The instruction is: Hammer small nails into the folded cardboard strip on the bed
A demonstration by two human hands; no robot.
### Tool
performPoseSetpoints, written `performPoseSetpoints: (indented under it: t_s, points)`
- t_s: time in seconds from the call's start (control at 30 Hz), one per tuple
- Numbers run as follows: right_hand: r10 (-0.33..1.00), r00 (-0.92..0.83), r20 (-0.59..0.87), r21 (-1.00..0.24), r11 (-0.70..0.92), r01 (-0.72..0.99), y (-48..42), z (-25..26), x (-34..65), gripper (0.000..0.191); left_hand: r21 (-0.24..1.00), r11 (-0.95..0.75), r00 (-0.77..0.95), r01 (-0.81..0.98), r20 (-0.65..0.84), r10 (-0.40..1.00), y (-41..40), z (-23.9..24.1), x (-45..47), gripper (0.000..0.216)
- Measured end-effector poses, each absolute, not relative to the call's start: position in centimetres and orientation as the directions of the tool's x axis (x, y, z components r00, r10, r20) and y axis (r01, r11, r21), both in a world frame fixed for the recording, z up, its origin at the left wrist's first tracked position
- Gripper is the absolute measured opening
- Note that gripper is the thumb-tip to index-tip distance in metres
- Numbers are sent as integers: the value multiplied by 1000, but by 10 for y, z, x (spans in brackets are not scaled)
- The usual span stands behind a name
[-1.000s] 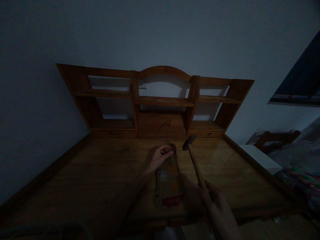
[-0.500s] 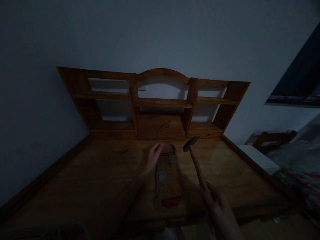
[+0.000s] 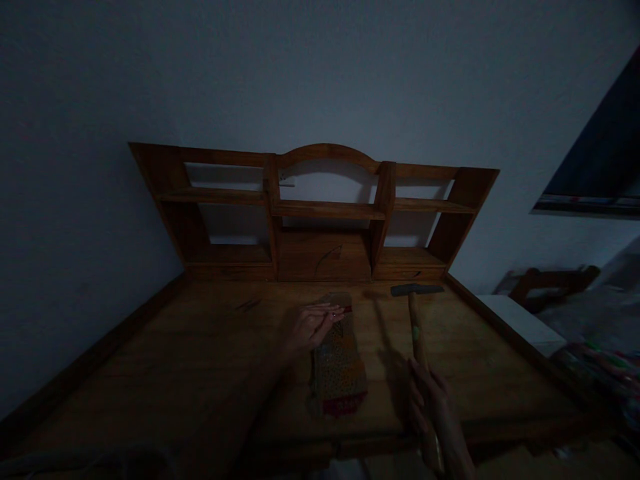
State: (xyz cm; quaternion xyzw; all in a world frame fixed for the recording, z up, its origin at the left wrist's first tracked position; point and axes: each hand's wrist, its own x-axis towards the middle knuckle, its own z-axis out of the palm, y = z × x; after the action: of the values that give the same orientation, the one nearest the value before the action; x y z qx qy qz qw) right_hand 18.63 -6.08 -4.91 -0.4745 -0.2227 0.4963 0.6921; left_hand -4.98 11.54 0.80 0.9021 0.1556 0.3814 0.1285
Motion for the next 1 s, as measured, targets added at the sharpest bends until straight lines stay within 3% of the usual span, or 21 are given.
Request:
performPoseSetpoints:
  t_s: [0.57,1.0]
  points:
    - [919,358,-164,-876,31,-481,-55,-44,188,41,393,-903,723,171,573,386,117,5,-45,35]
    - [925,343,-166,-855,39,-517,-55,-42,187,32,259,-944,750,205,579,321,116,6,-46,34]
